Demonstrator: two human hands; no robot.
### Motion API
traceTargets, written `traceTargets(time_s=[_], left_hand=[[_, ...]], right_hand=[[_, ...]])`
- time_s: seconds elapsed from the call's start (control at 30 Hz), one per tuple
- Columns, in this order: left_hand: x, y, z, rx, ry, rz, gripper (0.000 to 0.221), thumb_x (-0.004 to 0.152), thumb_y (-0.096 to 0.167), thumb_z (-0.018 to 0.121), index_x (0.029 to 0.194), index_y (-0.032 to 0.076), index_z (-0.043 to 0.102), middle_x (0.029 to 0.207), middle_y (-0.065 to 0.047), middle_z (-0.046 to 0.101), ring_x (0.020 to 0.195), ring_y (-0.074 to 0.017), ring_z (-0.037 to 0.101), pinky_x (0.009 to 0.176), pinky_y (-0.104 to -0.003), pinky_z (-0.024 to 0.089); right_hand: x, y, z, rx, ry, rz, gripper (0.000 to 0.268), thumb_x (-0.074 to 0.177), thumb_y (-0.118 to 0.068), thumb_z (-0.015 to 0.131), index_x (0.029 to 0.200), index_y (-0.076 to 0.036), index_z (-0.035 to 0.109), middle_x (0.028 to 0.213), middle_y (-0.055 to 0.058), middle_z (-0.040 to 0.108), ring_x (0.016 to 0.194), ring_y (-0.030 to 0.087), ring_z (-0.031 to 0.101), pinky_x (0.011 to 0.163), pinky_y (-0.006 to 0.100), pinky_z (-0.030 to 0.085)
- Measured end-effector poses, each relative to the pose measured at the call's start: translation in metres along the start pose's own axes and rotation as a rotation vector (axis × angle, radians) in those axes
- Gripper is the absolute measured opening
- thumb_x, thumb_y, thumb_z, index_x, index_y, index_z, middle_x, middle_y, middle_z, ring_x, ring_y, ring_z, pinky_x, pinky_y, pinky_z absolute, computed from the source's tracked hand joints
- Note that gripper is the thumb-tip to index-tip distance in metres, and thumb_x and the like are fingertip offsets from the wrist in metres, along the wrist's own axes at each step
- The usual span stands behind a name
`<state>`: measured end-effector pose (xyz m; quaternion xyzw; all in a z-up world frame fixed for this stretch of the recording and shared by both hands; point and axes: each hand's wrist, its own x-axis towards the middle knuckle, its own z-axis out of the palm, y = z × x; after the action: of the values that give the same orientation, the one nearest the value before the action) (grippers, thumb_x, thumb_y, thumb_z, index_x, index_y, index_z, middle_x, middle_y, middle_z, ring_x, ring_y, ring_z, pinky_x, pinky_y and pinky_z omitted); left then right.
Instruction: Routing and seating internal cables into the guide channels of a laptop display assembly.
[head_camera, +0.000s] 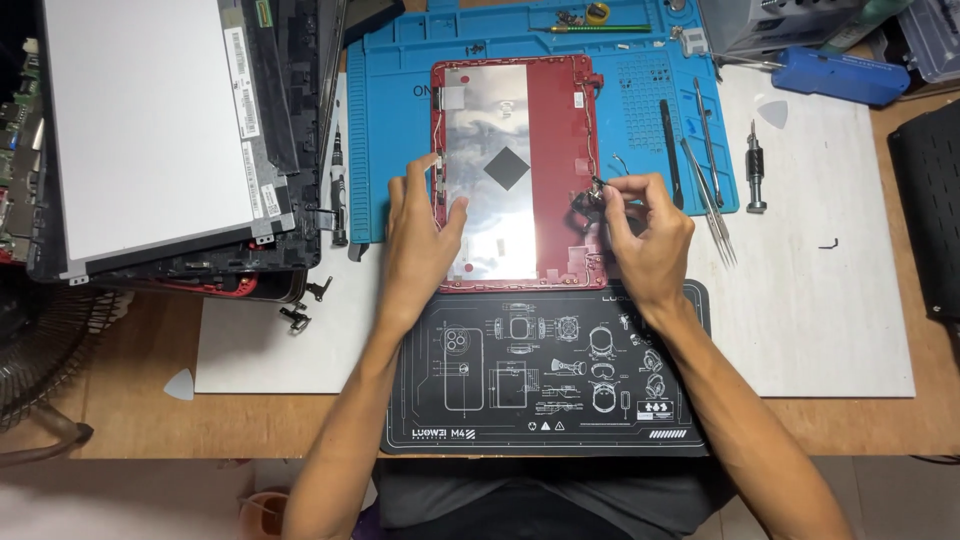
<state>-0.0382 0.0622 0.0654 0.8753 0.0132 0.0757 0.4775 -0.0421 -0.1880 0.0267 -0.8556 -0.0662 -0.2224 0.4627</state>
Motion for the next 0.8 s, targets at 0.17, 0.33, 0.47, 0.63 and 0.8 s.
traceTargets(time_s=[0.17,0.33,0.47,0.63,0.8], left_hand=[[0.010,-0.025,-0.001,-0.238,-0.050,-0.165,0.061,0.088,0.022,0.076,0.142,0.010,0.050,0.127,-0.037,0.049,0.112,-0.0630,0.056,0.084,-0.070,0.047],[0.015,-0.037,-0.004,-0.480,-0.039,-0.270,0.062,0.086,0.022,0.078,0.140,0.009,0.053,0.129,-0.044,0.046,0.117,-0.0650,0.051,0.085,-0.077,0.041],[0.024,-0.049,0.012,-0.777,-0.002,-0.302,0.055,0.094,0.012,0.068,0.142,-0.003,0.045,0.109,-0.031,0.060,0.096,-0.0382,0.067,0.074,-0.045,0.056],[0.042,-0.100,0.041,-0.858,0.021,-0.306,0.031,0.103,0.012,0.052,0.128,-0.005,0.056,0.101,-0.025,0.069,0.087,-0.0343,0.075,0.069,-0.046,0.061],[0.047,-0.117,0.046,-0.936,0.229,-0.328,0.020,0.102,0.009,0.051,0.117,-0.001,0.059,0.089,-0.016,0.063,0.084,-0.0226,0.068,0.075,-0.038,0.060]], right_hand=[[-0.001,-0.011,0.000,0.061,-0.004,0.030,0.004,0.104,-0.003,0.067,0.108,-0.001,0.068,0.091,0.014,0.076,0.087,0.025,0.075,0.077,0.034,0.061],[-0.001,-0.013,-0.001,0.085,-0.003,0.044,0.004,0.104,-0.002,0.067,0.108,0.000,0.068,0.091,0.016,0.075,0.088,0.026,0.075,0.077,0.035,0.062],[0.000,-0.008,-0.001,0.108,0.000,0.053,0.006,0.104,-0.005,0.067,0.108,-0.001,0.068,0.090,0.014,0.075,0.088,0.023,0.075,0.078,0.033,0.061],[0.001,0.000,-0.004,0.041,0.021,-0.009,0.004,0.105,-0.005,0.067,0.108,-0.004,0.069,0.089,0.012,0.075,0.087,0.024,0.074,0.079,0.038,0.058],[0.006,-0.007,-0.010,0.030,0.168,-0.061,0.012,0.110,-0.004,0.062,0.120,-0.005,0.068,0.094,0.011,0.075,0.090,0.022,0.072,0.087,0.037,0.052]])
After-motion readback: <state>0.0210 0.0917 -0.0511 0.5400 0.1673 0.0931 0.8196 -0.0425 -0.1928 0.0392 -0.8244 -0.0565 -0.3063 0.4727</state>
